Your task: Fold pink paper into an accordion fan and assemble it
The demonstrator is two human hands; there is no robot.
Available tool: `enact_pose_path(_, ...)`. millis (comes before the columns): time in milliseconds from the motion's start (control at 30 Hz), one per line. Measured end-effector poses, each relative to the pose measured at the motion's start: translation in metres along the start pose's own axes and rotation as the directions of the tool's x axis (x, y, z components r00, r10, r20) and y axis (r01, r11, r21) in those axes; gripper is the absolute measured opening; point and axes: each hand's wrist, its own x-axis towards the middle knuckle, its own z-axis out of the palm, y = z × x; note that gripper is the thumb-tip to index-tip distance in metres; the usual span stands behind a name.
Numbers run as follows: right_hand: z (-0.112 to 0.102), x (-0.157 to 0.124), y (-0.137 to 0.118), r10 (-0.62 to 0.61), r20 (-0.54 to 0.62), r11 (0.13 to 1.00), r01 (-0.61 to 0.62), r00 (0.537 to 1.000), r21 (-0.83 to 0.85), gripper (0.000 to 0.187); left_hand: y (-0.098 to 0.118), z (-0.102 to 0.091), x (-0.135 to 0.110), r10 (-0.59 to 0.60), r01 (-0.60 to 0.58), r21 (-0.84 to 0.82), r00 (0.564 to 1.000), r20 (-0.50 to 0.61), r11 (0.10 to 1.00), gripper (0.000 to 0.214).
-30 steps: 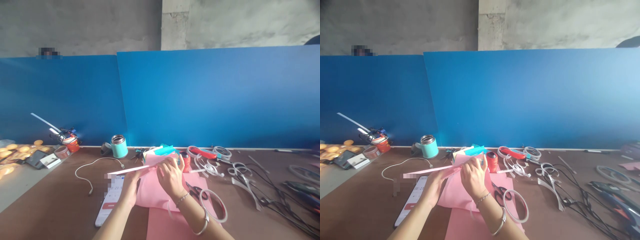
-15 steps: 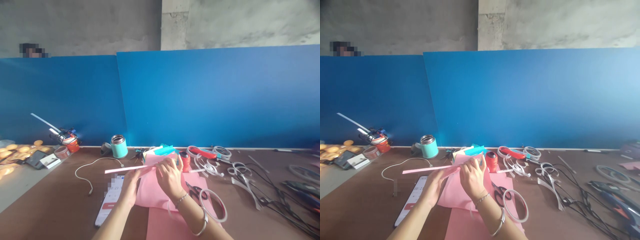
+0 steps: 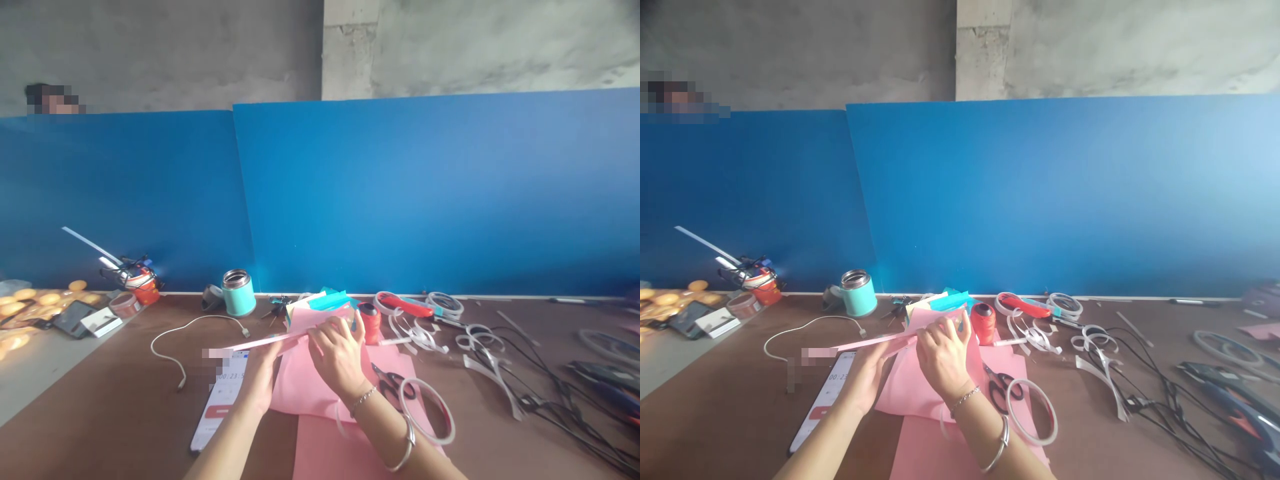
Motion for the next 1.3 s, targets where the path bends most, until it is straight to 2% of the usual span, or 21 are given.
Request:
enact_pose_path(167, 0.0, 0.0, 0.001, -0.016, -0.021, 1.0, 0.017, 1.0, 0.006, 0.014, -0.003, -0.002, 0.001, -0.022, 0.024, -0.041, 0.999, 0.034, 0.999, 0.029)
enact_pose_path(300, 0.001, -0.001, 0.001, -0.033, -0.028, 0.999, 0.032, 0.999, -0.007, 0.016, -0.002, 0.0, 0.0, 0.007, -0.005, -0.046, 0.999, 0.038, 0.999, 0.028)
enact_pose_path(533, 0.003, -0.003, 0.001, -0.058, 0.005, 0.998, 0.058, 0.998, -0.009, 0.014, 0.004, -0.001, -0.001, -0.01, 0.011, -0.028, 0.999, 0.041, 1.0, 0.026)
enact_pose_path(700, -0.013, 0.011, -0.003, -0.024, 0.088, 1.0, 0.023, 0.996, 0.015, 0.013, 0.012, -0.006, 0.002, -0.013, 0.022, 0.109, 0.997, -0.076, 0.994, 0.024)
enact_pose_path(867, -0.041, 0.035, 0.005, 0.077, 0.187, 0.997, -0.073, 0.979, -0.026, 0.017, 0.011, -0.013, 0.007, -0.002, 0.02, 0.133, 0.991, -0.132, 0.991, 0.02)
enact_pose_path(967, -0.049, 0.041, 0.012, 0.1, 0.291, 0.994, -0.11, 0.952, 0.019, 0.016, 0.01, -0.014, 0.007, 0.006, 0.005, 0.139, 0.997, -0.083, 0.99, 0.024)
enact_pose_path(1067, -0.049, 0.039, 0.013, 0.074, 0.374, 0.991, -0.109, 0.924, 0.073, 0.01, 0.008, -0.015, 0.007, 0.033, -0.024, 0.162, 0.998, -0.054, 0.987, 0.026)
enact_pose_path(1233, -0.039, 0.031, 0.009, -0.011, 0.434, 0.999, -0.007, 0.901, 0.04, 0.008, 0.005, -0.02, 0.008, 0.072, -0.067, 0.237, 0.997, -0.013, 0.969, 0.029)
enact_pose_path(1300, -0.036, 0.029, 0.007, -0.008, 0.455, 1.0, 0.015, 0.89, -0.013, 0.006, 0.005, -0.021, 0.008, 0.109, -0.107, 0.274, 0.994, 0.006, 0.956, 0.029)
